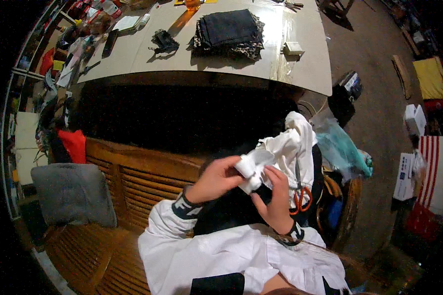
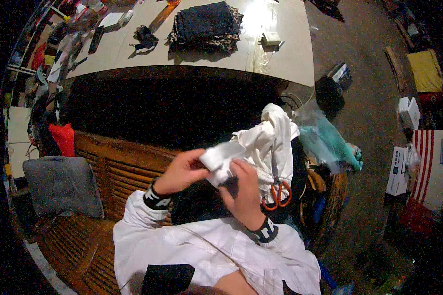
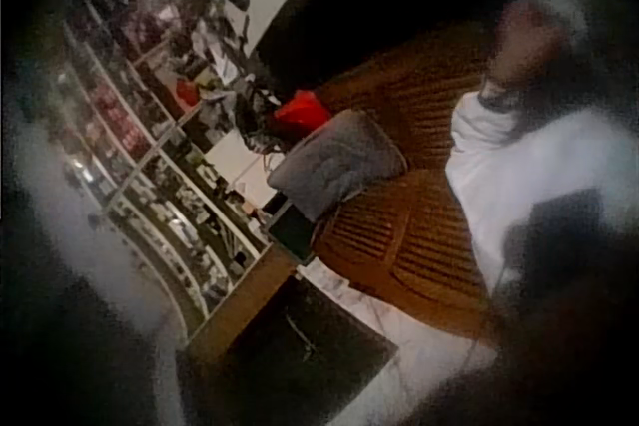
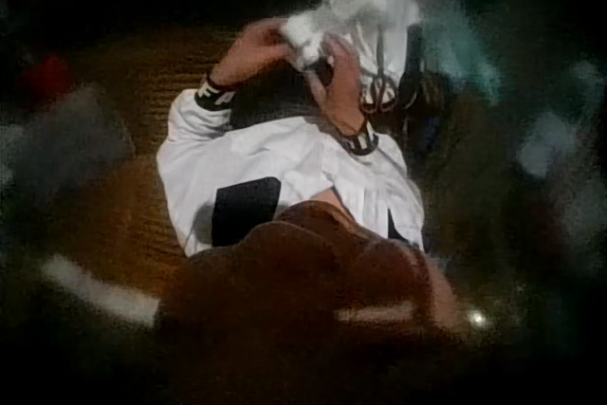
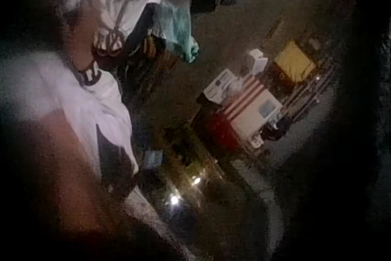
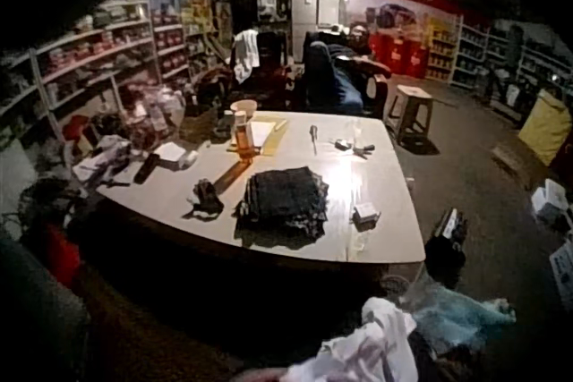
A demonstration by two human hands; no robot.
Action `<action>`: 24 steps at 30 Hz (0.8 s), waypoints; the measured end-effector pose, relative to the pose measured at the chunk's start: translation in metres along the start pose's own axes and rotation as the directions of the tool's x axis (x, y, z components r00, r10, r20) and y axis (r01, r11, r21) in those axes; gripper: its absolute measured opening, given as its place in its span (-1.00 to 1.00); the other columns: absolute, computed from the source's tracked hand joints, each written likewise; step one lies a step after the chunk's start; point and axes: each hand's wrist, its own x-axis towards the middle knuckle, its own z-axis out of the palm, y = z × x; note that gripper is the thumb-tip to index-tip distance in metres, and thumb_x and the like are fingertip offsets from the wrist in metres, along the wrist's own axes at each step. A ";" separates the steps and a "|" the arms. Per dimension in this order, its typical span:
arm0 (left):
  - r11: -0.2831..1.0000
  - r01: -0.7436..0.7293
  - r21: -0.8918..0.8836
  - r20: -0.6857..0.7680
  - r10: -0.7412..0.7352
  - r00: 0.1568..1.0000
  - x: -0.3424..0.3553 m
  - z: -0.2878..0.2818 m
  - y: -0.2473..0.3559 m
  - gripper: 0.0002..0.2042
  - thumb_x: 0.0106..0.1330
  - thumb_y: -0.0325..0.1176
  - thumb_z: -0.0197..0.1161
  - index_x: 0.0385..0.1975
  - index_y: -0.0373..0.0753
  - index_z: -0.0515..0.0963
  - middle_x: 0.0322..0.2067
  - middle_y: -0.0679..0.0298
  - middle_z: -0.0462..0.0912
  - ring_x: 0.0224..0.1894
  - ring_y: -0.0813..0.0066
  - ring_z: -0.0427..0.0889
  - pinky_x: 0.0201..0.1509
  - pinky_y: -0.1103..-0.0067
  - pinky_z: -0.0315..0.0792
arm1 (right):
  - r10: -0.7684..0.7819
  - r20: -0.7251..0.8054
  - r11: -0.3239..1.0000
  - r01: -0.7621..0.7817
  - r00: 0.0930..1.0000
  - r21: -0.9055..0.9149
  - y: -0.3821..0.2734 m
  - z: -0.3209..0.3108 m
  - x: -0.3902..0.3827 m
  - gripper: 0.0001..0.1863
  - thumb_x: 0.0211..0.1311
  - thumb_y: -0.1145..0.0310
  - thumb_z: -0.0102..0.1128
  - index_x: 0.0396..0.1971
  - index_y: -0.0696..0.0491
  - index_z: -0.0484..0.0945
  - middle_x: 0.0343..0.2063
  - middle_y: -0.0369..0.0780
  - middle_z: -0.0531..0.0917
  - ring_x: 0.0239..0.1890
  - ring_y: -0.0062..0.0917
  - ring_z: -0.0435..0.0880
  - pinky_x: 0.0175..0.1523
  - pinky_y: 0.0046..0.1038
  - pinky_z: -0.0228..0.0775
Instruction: The person uses orange-handled scissors to cut a white fabric garment, trimming edges and removing a drawstring. They repeatedly reposition the fabric and cut along seams and hems while seated.
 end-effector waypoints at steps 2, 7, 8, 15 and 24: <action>0.991 -0.115 0.067 -0.143 0.123 0.982 0.012 -0.029 0.025 -0.71 0.08 -0.59 0.16 -0.16 -0.30 0.50 -0.26 0.33 0.58 -0.22 0.58 0.56 -0.11 0.59 0.46 | 0.036 -0.059 0.999 -0.036 0.998 -0.012 0.006 -0.005 0.007 -0.39 -0.10 0.57 0.28 0.05 0.17 0.30 0.02 -0.07 0.40 0.10 -0.22 0.36 0.19 -0.34 0.16; 0.891 -0.336 0.306 -0.540 0.453 0.710 0.063 -0.125 0.109 -0.71 0.12 -0.56 0.14 -0.12 -0.31 0.49 -0.24 0.28 0.59 -0.23 0.55 0.55 -0.09 0.61 0.44 | 0.260 -0.220 0.962 -0.273 0.940 -0.028 0.041 -0.016 -0.003 -0.43 -0.09 0.55 0.23 0.02 0.19 0.31 0.01 -0.05 0.39 0.08 -0.18 0.35 0.19 -0.30 0.16; 0.870 -0.327 0.368 -0.577 0.490 0.653 0.082 -0.147 0.131 -0.72 0.13 -0.55 0.15 -0.12 -0.33 0.49 -0.24 0.27 0.59 -0.22 0.55 0.55 -0.09 0.62 0.43 | 0.266 -0.260 0.954 -0.292 0.928 -0.066 0.060 -0.014 -0.014 -0.45 -0.07 0.53 0.23 0.02 0.18 0.32 0.02 -0.05 0.38 0.09 -0.18 0.35 0.19 -0.30 0.16; 0.749 -0.620 0.234 -0.635 0.601 0.486 0.235 -0.338 0.154 -0.81 0.18 -0.46 0.22 -0.21 -0.29 0.49 -0.37 0.33 0.56 -0.40 0.61 0.51 -0.26 0.68 0.42 | 0.360 -0.284 0.902 -0.409 0.889 -0.139 0.077 -0.018 -0.023 -0.47 -0.03 0.48 0.22 0.01 0.18 0.33 -0.03 -0.06 0.40 0.05 -0.21 0.36 0.16 -0.32 0.17; 0.879 0.036 0.475 -0.724 0.367 0.584 0.298 -0.398 0.047 -0.56 0.09 -0.31 0.27 -0.05 -0.38 0.41 -0.25 0.16 0.56 -0.24 0.38 0.55 -0.15 0.56 0.43 | 0.422 -0.244 0.884 -0.456 0.873 -0.101 0.066 -0.032 -0.025 -0.48 -0.04 0.48 0.23 0.00 0.17 0.33 -0.04 -0.06 0.39 0.04 -0.21 0.37 0.14 -0.32 0.20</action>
